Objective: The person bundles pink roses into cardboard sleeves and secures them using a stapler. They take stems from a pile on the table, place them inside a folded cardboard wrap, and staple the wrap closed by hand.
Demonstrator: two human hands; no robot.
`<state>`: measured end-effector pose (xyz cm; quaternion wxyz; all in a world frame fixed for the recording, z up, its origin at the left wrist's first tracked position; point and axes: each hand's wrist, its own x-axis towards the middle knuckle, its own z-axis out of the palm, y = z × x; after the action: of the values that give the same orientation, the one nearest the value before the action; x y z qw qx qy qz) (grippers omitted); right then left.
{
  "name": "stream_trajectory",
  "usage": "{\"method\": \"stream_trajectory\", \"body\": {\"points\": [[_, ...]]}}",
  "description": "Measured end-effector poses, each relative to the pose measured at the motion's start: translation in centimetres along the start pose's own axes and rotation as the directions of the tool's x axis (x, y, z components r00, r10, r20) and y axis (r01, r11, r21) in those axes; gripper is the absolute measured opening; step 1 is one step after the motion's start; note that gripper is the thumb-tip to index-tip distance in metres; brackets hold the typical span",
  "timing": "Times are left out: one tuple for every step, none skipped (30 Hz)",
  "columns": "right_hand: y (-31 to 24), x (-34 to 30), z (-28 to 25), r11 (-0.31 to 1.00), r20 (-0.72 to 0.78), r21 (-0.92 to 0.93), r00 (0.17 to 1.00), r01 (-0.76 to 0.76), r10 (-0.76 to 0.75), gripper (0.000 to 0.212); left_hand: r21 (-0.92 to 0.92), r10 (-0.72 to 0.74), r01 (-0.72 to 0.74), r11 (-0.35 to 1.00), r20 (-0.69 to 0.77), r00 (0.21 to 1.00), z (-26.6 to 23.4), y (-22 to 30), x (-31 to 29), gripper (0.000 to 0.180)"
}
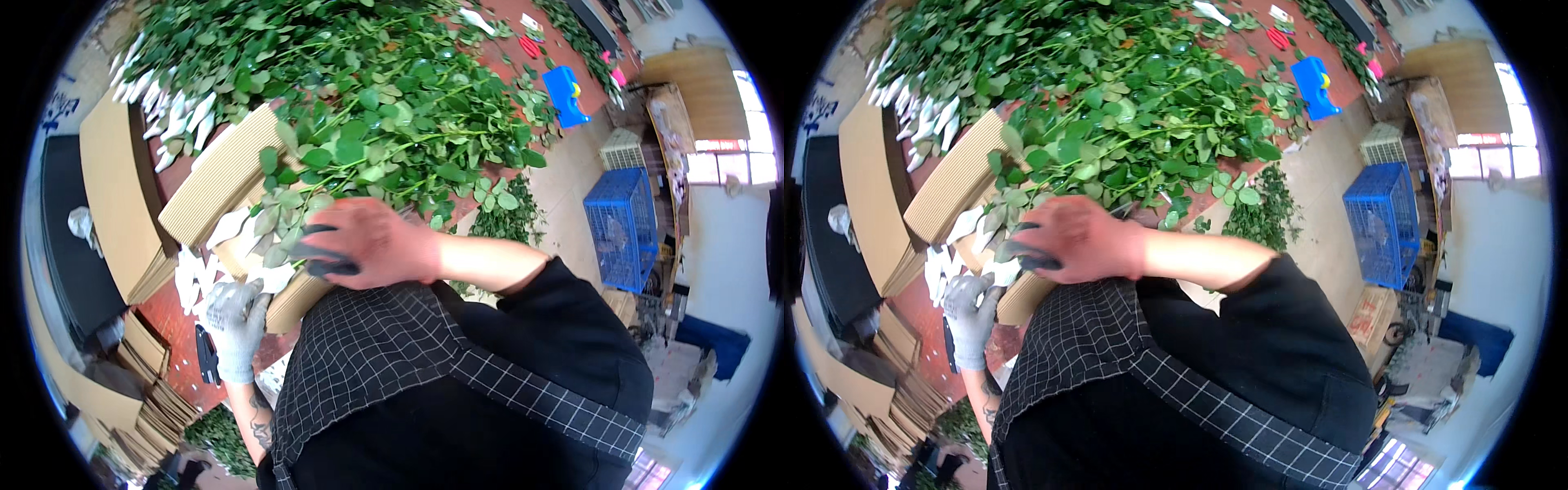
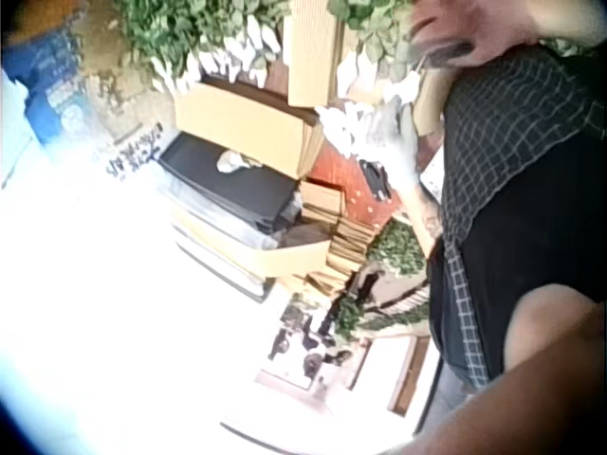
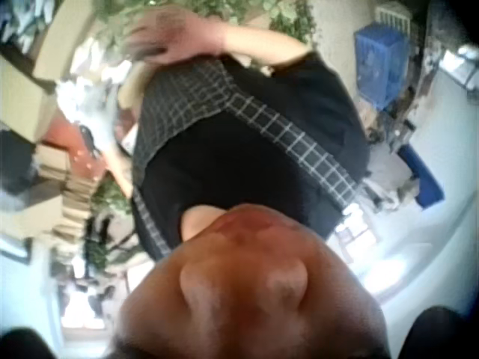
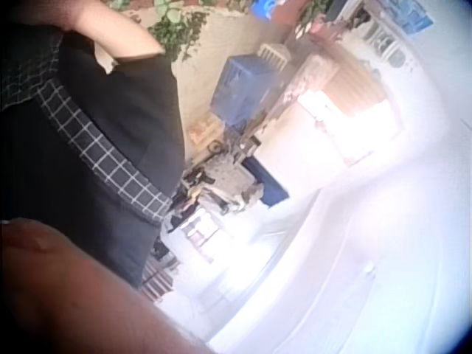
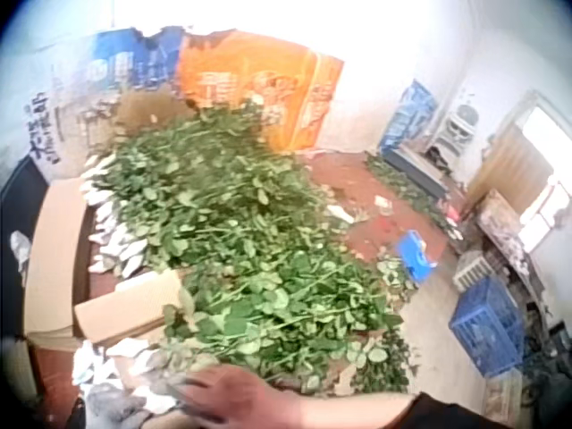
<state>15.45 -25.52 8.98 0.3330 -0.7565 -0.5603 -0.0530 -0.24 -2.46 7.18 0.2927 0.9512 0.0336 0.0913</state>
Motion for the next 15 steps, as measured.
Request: {"method": "stream_trajectory", "body": {"points": [[0.7, -1.8, -1.2, 0.963, 0.085, 0.154, 0.974, -0.220, 0.209, 0.045, -0.011, -0.009, 0.010, 1.000, 0.008, 1.000, 0.0, 0.1, 0.1, 0.017], [1.6, -3.7, -2.2, 0.854, 0.196, 0.289, 0.900, -0.433, 0.390, 0.045, -0.013, 0.008, -0.008, 1.000, 0.024, 1.000, 0.0, 0.0, 0.2, 0.017], [2.8, -5.4, -2.8, 0.726, 0.219, 0.432, 0.844, -0.534, 0.490, 0.043, -0.018, 0.007, -0.006, 1.000, 0.037, 0.999, 0.0, -0.1, 0.2, 0.017], [4.1, -8.5, -1.5, 0.673, 0.064, 0.494, 0.795, -0.550, 0.603, 0.036, -0.033, 0.014, -0.013, 0.999, 0.046, 0.999, 0.1, -0.3, 0.6, 0.017], [4.0, -9.4, -2.0, 0.675, 0.055, 0.488, 0.791, -0.553, 0.609, 0.036, -0.042, 0.035, -0.034, 0.999, 0.031, 0.999, 0.2, -0.6, 0.7, 0.017], [3.9, -10.1, -2.6, 0.270, 0.135, 0.761, 0.551, -0.590, 0.823, 0.027, -0.050, 0.029, -0.026, 0.998, 0.058, 0.998, 0.1, -0.8, 0.6, 0.017], [3.8, -10.6, -3.0, -0.170, 0.309, 0.892, 0.291, -0.418, 0.905, 0.020, -0.054, 0.028, -0.024, 0.998, 0.085, 0.996, -0.2, -1.0, 0.6, 0.017], [3.9, -11.0, -3.1, -0.163, 0.297, 0.898, 0.289, -0.410, 0.910, 0.020, -0.055, 0.043, -0.038, 0.998, 0.086, 0.995, -0.3, -1.1, 0.8, 0.017], [4.2, -11.3, -3.2, -0.013, 0.146, 0.879, 0.244, -0.477, 0.959, 0.022, -0.053, 0.046, -0.040, 0.998, 0.124, 0.991, -0.4, -1.1, 0.9, 0.017], [4.1, -11.4, -3.1, 0.121, -0.008, 0.830, 0.206, -0.544, 0.978, 0.024, -0.044, 0.045, -0.039, 0.998, 0.167, 0.985, -0.7, -1.1, 1.1, 0.018], [4.3, -11.5, -3.4, 0.120, -0.011, 0.836, 0.202, -0.536, 0.979, 0.024, -0.038, 0.052, -0.047, 0.998, 0.171, 0.984, -0.8, -0.9, 1.2, 0.018], [4.8, -11.3, -3.9, 0.183, -0.098, 0.863, 0.198, -0.471, 0.975, 0.024, -0.057, 0.024, -0.013, 0.998, 0.193, 0.981, -0.9, -0.7, 1.2, 0.018], [5.1, -10.6, -4.5, 0.246, -0.183, 0.881, 0.187, -0.403, 0.965, 0.025, -0.073, -0.006, 0.022, 0.997, 0.215, 0.977, -1.1, -0.6, 1.3, 0.018], [5.2, -9.7, -5.3, 0.232, -0.184, 0.902, 0.161, -0.364, 0.970, 0.026, -0.080, -0.004, 0.029, 0.996, 0.291, 0.957, -1.5, -0.6, 1.4, 0.016], [5.6, -9.3, -5.8, 0.252, -0.191, 0.892, 0.193, -0.374, 0.962, 0.031, -0.072, 0.000, 0.022, 0.997, 0.292, 0.956, -2.2, -0.2, 1.8, 0.016]]}}
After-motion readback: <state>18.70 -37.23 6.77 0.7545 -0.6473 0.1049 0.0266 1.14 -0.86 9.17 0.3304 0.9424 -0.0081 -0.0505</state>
